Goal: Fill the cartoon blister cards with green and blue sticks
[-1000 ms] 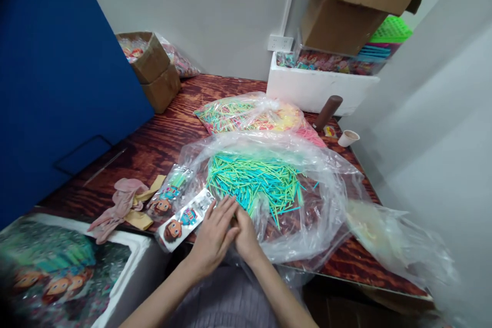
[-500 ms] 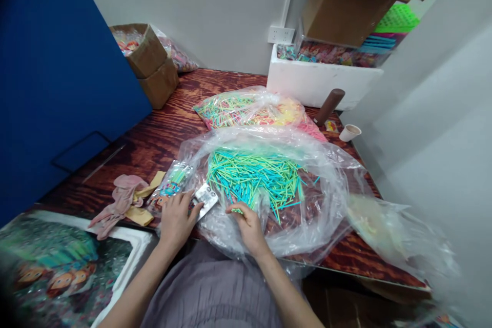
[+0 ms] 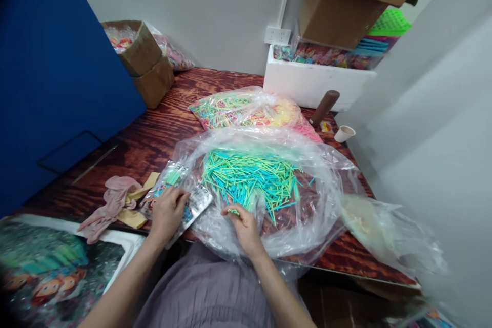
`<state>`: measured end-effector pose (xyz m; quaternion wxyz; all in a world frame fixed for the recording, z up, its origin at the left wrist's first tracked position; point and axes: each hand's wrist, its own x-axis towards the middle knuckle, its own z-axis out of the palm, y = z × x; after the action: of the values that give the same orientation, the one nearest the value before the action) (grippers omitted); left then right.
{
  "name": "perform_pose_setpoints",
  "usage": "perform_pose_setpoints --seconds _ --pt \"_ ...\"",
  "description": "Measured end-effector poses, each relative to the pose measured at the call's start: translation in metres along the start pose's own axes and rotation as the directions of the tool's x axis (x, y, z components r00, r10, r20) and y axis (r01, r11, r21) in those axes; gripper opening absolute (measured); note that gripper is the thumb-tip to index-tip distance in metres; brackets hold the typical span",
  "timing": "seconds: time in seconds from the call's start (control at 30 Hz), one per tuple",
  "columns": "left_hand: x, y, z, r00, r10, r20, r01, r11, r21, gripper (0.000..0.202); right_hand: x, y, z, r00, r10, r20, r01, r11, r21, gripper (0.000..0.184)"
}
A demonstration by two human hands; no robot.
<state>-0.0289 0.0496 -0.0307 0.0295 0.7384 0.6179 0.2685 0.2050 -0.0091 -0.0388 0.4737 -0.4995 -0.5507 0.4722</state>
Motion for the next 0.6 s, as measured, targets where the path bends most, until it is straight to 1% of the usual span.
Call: perform_pose_setpoints --seconds 0.13,0.2,0.23,0.3,0.4,0.47,0.5,0.53,0.6 --pt "0.001 -0.003 0.002 0.999 0.035 0.017 -0.037 0.993 0.108 0.039 0.000 0.000 0.000 1.000 0.006 -0.007 -0.006 1.000 -0.003 0.018" --pt "0.000 -0.004 0.003 0.998 0.047 0.041 -0.051 0.992 0.112 0.041 0.000 -0.001 0.001 1.000 0.007 -0.011 -0.007 1.000 -0.001 0.018" --pt "0.000 -0.004 0.003 0.998 0.050 0.046 -0.054 0.994 0.093 0.042 0.001 -0.001 0.001 1.000 0.006 -0.012 -0.006 1.000 0.001 0.018" --pt "0.000 -0.003 0.000 0.999 0.042 0.026 -0.042 0.999 0.006 0.040 0.000 -0.001 0.001 1.000 0.004 -0.012 -0.004 1.000 0.004 0.018" --pt "0.002 0.000 -0.010 0.997 -0.038 -0.060 0.023 0.974 -0.224 0.034 0.000 0.000 0.001 1.000 0.002 -0.014 -0.002 1.000 0.002 0.018" --pt "0.006 0.003 -0.021 0.983 -0.160 -0.094 0.108 0.905 -0.412 0.029 0.000 0.000 0.001 1.000 0.001 -0.015 -0.001 1.000 -0.003 0.018" --pt "0.008 0.004 -0.026 0.967 -0.240 -0.081 0.167 0.845 -0.509 0.027 -0.001 0.000 0.001 1.000 0.001 -0.014 -0.001 1.000 -0.005 0.018" --pt "0.010 0.005 -0.032 0.945 -0.324 -0.049 0.231 0.764 -0.603 0.025 -0.001 0.000 0.001 1.000 0.001 -0.012 -0.001 1.000 -0.007 0.018" --pt "0.012 0.006 -0.040 0.887 -0.459 0.060 0.341 0.560 -0.755 0.023 -0.001 0.001 0.001 1.000 0.000 -0.009 0.000 1.000 -0.009 0.018"
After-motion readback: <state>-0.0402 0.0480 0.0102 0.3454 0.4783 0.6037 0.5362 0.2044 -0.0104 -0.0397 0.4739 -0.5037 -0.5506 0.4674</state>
